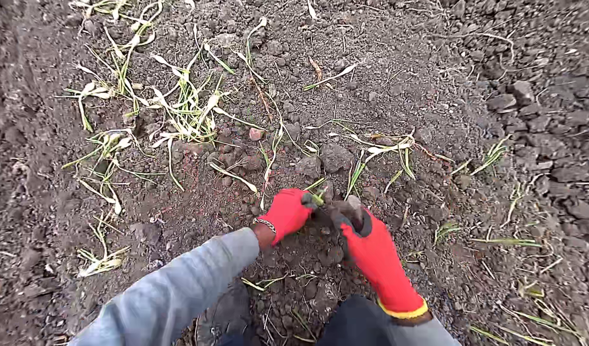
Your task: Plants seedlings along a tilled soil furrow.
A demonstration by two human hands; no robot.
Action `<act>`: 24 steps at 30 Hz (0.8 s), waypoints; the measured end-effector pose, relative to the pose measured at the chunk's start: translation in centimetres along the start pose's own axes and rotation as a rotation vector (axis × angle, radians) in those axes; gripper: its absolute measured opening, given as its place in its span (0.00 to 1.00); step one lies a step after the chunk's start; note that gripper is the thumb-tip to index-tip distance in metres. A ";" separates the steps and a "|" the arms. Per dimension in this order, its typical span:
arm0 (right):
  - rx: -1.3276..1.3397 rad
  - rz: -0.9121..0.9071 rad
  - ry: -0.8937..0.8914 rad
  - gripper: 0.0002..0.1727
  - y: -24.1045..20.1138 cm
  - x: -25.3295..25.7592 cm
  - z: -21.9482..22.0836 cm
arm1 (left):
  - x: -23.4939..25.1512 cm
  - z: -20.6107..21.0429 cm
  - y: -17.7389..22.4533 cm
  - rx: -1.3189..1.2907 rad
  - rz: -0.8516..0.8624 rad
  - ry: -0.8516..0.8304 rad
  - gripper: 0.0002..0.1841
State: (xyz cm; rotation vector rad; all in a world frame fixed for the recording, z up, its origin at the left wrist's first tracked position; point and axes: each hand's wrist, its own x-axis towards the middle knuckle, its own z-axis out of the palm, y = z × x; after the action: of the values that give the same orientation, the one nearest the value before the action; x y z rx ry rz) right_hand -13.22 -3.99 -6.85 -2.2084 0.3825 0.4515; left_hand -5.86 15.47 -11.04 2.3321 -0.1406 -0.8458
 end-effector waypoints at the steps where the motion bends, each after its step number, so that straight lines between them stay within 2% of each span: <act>1: 0.026 -0.024 0.083 0.23 -0.1 -1.7 -1.7 | -0.4 2.3 -0.8 0.059 0.000 -0.066 0.13; 2: 0.033 -0.051 0.139 0.25 0.1 -2.7 -2.9 | -1.0 2.9 -1.1 0.075 0.009 -0.050 0.15; 3: 0.010 -0.057 0.152 0.27 0.5 -3.3 -3.4 | -1.8 2.5 -1.1 0.075 0.031 0.040 0.17; 5: -0.080 0.009 0.059 0.28 1.8 -3.2 -2.4 | -2.8 0.7 -1.2 0.173 0.019 0.204 0.20; 7: -0.140 0.071 -0.091 0.24 1.0 -1.2 -1.7 | -1.3 -0.4 -1.7 0.332 -0.095 0.112 0.25; 9: -0.154 -0.010 -0.080 0.21 -2.8 -0.2 -3.5 | 0.3 0.0 -2.3 0.405 -0.078 -0.057 0.19; 11: -0.009 -0.215 0.041 0.18 -7.5 -0.6 -7.1 | -0.1 -0.9 -3.4 0.286 0.015 -0.019 0.13; 13: 0.328 -0.395 0.074 0.07 -11.6 -1.9 -10.7 | -3.5 -2.5 -4.8 0.017 0.003 0.125 0.10; 14: 0.442 -0.475 0.115 0.14 -12.8 -1.5 -11.5 | -4.7 -4.0 -5.5 -0.106 -0.050 0.212 0.09; 15: 0.538 -0.515 0.098 0.17 -13.7 -0.6 -11.5 | -5.7 -5.7 -6.1 -0.228 -0.114 0.281 0.08; 16: 0.586 -0.470 0.036 0.13 -14.3 0.6 -10.3 | -6.8 -7.2 -6.5 -0.354 -0.175 0.339 0.08; 18: 0.318 -0.331 -0.001 0.09 -13.9 2.6 -3.5 | -7.7 -10.5 -6.2 -0.492 -0.185 0.480 0.07; 20: 0.078 -0.199 -0.097 0.19 -8.1 3.9 6.7 | -6.9 -12.1 -4.9 -0.478 -0.123 0.570 0.06; 21: 0.021 -0.110 -0.181 0.22 -5.5 4.0 9.8 | -6.0 -11.5 -4.3 -0.411 -0.109 0.559 0.06; 22: -0.012 -0.031 -0.246 0.22 -4.1 4.0 10.8 | -4.9 -9.8 -4.0 -0.301 -0.109 0.492 0.06; 24: 0.005 0.045 -0.223 0.21 -4.0 2.5 7.9 | -3.2 -4.1 -4.7 -0.022 -0.144 0.201 0.09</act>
State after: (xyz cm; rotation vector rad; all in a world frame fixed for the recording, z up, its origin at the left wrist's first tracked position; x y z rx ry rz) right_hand -10.80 4.33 -9.98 -2.1204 0.3127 0.7130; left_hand -6.40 22.37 -9.81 2.4125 0.1229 -0.6716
